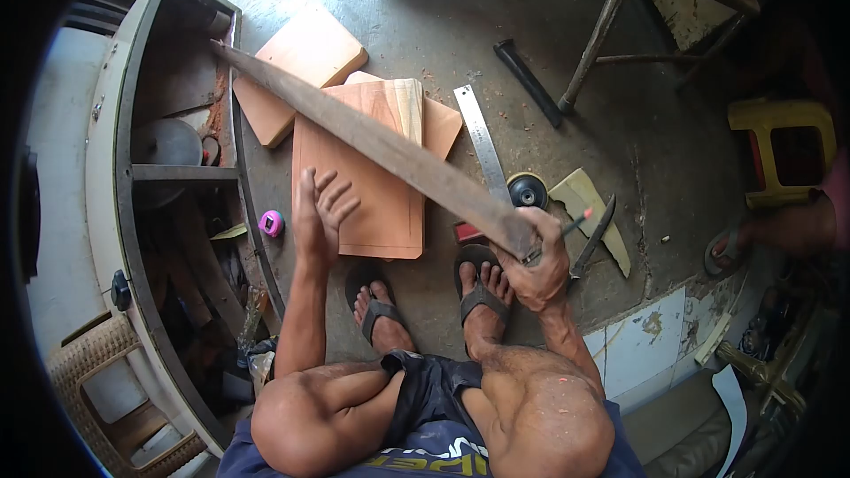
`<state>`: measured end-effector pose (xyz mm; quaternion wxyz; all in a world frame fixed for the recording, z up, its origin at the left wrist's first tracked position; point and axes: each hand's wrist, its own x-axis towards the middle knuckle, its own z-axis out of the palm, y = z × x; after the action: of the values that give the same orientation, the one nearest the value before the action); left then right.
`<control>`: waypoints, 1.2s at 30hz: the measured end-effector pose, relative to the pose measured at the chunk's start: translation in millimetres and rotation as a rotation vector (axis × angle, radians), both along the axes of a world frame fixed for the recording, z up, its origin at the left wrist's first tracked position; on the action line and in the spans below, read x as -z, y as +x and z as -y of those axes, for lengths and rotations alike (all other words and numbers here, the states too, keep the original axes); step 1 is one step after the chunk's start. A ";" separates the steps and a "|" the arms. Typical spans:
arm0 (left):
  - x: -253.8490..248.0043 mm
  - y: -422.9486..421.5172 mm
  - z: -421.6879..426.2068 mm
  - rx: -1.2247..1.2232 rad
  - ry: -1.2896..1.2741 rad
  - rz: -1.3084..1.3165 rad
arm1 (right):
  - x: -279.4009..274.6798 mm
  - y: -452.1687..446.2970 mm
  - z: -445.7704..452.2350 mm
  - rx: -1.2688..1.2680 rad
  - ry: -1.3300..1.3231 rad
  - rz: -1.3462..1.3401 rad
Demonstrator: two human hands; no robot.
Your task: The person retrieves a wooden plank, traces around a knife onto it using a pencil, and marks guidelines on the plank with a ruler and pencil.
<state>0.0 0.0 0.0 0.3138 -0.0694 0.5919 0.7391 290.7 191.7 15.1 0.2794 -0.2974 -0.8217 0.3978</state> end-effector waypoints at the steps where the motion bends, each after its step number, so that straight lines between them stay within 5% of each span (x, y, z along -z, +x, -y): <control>1: -2.8 -8.4 -12.4 0.001 0.012 0.003 | 10.5 3.3 -6.4 -0.111 0.210 -0.101; 9: -5.4 -10.0 -37.3 0.038 -0.151 -0.200 | 14.4 18.0 34.8 -0.327 0.498 -0.100; 12: 26.2 -8.2 -26.8 0.084 -0.450 -0.539 | 11.3 22.9 41.8 -0.552 0.495 -0.019; 15: 35.6 -6.4 -8.9 0.119 -0.418 -0.587 | 18.9 17.3 48.0 -0.726 0.509 0.054; 19: 54.2 -6.1 14.1 0.198 -0.884 -0.745 | 22.1 9.0 52.9 -0.839 0.352 0.091; 21: 53.0 1.1 14.4 0.196 -0.849 -0.746 | 13.5 -0.1 48.9 -0.864 0.275 0.058; 24: 58.0 1.9 9.8 0.159 -0.818 -0.791 | -20.5 -18.5 35.9 -0.813 -0.195 0.324; 27: 67.5 6.5 -5.8 -0.019 -0.814 -0.779 | -0.4 -29.8 35.9 -0.473 -0.061 0.061; 31: 83.6 10.7 -17.1 -0.020 -0.907 -0.830 | 17.4 -48.3 33.2 -0.080 -0.217 0.173; 33: 74.9 13.3 -17.8 0.051 -0.900 -0.787 | 13.2 -49.3 26.7 -0.038 -0.195 0.199; 36: 66.9 11.7 -8.6 0.362 -0.954 -0.853 | 15.9 -44.1 14.1 0.097 0.194 0.101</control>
<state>11.7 8.6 -66.9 0.1063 0.1985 0.9288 0.2945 246.6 177.6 -0.8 0.2838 -0.3280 -0.8541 0.2869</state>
